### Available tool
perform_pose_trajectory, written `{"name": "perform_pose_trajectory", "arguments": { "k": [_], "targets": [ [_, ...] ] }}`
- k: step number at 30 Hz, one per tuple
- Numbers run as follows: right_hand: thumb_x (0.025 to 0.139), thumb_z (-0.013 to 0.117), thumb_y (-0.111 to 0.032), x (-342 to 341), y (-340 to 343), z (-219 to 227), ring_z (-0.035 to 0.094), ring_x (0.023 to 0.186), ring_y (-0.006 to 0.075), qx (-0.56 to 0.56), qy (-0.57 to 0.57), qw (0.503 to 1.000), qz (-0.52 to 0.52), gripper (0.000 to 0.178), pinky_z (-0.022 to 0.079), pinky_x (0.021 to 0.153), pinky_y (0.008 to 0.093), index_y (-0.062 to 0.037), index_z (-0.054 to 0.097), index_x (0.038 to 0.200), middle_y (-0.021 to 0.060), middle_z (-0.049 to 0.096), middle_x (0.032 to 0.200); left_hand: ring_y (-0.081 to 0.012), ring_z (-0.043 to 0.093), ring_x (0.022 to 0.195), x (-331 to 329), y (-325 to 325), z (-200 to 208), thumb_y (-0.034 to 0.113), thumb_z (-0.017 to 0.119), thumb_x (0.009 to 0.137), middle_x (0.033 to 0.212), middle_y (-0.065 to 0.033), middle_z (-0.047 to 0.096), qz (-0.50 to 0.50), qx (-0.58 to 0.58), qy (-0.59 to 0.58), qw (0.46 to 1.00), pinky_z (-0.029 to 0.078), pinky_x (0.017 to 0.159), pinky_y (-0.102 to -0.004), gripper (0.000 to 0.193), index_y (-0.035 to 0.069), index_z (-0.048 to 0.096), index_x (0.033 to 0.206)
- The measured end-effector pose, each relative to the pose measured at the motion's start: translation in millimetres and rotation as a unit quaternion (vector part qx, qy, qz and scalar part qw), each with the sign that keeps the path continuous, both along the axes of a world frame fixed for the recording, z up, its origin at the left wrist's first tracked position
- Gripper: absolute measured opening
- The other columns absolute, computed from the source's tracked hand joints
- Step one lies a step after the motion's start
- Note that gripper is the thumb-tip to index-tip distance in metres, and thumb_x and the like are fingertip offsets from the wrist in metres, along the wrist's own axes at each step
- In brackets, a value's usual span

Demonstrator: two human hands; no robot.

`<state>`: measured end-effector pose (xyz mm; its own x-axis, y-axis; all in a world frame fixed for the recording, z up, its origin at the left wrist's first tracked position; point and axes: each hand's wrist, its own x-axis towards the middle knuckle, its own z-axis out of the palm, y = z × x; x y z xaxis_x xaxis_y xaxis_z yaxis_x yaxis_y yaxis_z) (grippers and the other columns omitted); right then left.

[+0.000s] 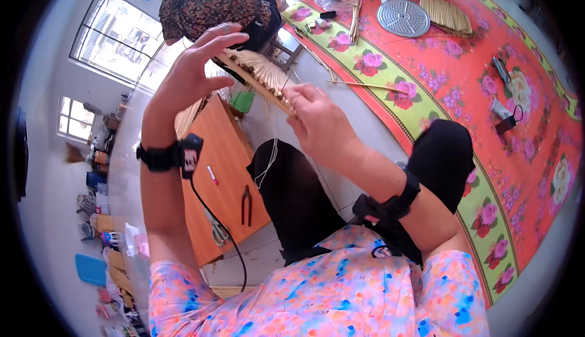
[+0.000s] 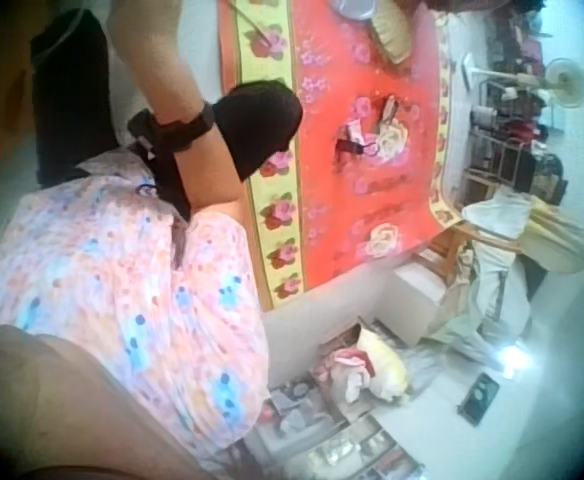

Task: The person assembles a mat by threading thin white cord through small holes in bamboo slats, using a needle to secure them together.

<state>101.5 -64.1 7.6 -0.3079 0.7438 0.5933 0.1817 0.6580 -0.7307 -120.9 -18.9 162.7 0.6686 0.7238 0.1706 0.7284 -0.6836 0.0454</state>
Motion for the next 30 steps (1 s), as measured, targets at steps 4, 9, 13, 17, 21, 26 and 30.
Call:
{"name": "perform_pose_trajectory", "arguments": {
  "k": [4, 9, 13, 17, 21, 26, 30],
  "targets": [
    [0.083, 0.058, -0.001, 13.5, 40.4, 17.9, 0.060, 0.095, 0.0388, -0.003, -0.070, 0.997, 0.044, 0.037, 0.049, 0.087, 0.0405, 0.0041, 0.056, 0.120, 0.0212, 0.059, 0.109, -0.0140, 0.062, 0.096, -15.8, 19.0, 1.0, -0.003, 0.075, 0.070, 0.109, -0.0077, 0.065, 0.090, -0.255, -0.254, 0.929, 0.051, 0.084, -0.0281, 0.066, 0.015, 0.056, 0.131],
    [0.080, 0.060, -0.003, 24.1, 76.1, 23.3, 0.058, 0.101, 0.0370, 0.145, -0.133, 0.957, -0.214, 0.039, 0.046, 0.093, 0.0428, -0.0009, 0.059, 0.118, 0.0202, 0.060, 0.111, -0.0056, 0.058, 0.087, -16.4, 49.5, -36.1, 0.010, 0.071, 0.084, 0.097, 0.0008, 0.068, 0.086, -0.267, -0.309, 0.909, 0.049, 0.078, -0.0248, 0.037, 0.003, 0.063, 0.119],
    [0.078, 0.062, -0.005, 26.5, 73.0, 13.4, 0.056, 0.104, 0.0347, 0.157, -0.089, 0.933, -0.311, 0.039, 0.044, 0.094, 0.0436, -0.0058, 0.062, 0.117, 0.0169, 0.062, 0.109, -0.0072, 0.060, 0.087, 5.0, 52.9, -58.1, 0.009, 0.071, 0.084, 0.098, -0.0012, 0.068, 0.084, -0.272, -0.437, 0.853, 0.049, 0.080, -0.0251, 0.029, 0.000, 0.065, 0.111],
    [0.083, 0.064, -0.011, 9.1, 74.2, -2.9, 0.063, 0.078, 0.0219, -0.001, 0.005, 0.988, -0.156, 0.031, 0.052, 0.072, 0.0347, -0.0035, 0.066, 0.113, 0.0134, 0.069, 0.092, -0.0076, 0.060, 0.084, 6.6, 61.1, -78.4, 0.007, 0.070, 0.085, 0.097, -0.0020, 0.068, 0.085, -0.211, -0.511, 0.829, 0.049, 0.077, -0.0255, 0.026, 0.000, 0.065, 0.109],
    [0.093, 0.058, -0.020, -1.6, 77.9, 13.8, 0.062, 0.083, 0.0156, -0.221, 0.075, 0.971, -0.044, 0.033, 0.053, 0.070, 0.0309, -0.0001, 0.062, 0.119, 0.0082, 0.068, 0.098, -0.0065, 0.060, 0.080, 23.4, 56.9, -98.8, 0.006, 0.068, 0.086, 0.093, -0.0010, 0.068, 0.096, -0.125, -0.569, 0.807, 0.050, 0.074, -0.0254, 0.019, -0.001, 0.067, 0.104],
    [0.099, 0.048, -0.034, -17.2, 89.1, 29.2, 0.059, 0.097, 0.0189, -0.359, 0.183, 0.915, -0.023, 0.041, 0.054, 0.074, 0.0378, -0.0019, 0.054, 0.124, 0.0081, 0.061, 0.106, -0.0111, 0.065, 0.078, 65.6, 42.1, -131.1, 0.009, 0.067, 0.085, 0.088, -0.0121, 0.071, 0.195, 0.094, -0.494, 0.842, 0.051, 0.069, -0.0289, 0.021, 0.000, 0.067, 0.104],
    [0.098, 0.048, -0.039, -16.5, 84.5, 30.3, 0.056, 0.092, 0.0141, -0.402, 0.213, 0.890, -0.001, 0.037, 0.054, 0.070, 0.0364, -0.0056, 0.059, 0.111, 0.0046, 0.059, 0.097, -0.0344, 0.068, 0.081, 100.2, 9.1, -140.9, 0.011, 0.062, 0.085, 0.085, -0.0209, 0.068, 0.245, 0.039, -0.543, 0.802, 0.052, 0.070, -0.0388, 0.027, 0.000, 0.063, 0.110]
  ]
}}
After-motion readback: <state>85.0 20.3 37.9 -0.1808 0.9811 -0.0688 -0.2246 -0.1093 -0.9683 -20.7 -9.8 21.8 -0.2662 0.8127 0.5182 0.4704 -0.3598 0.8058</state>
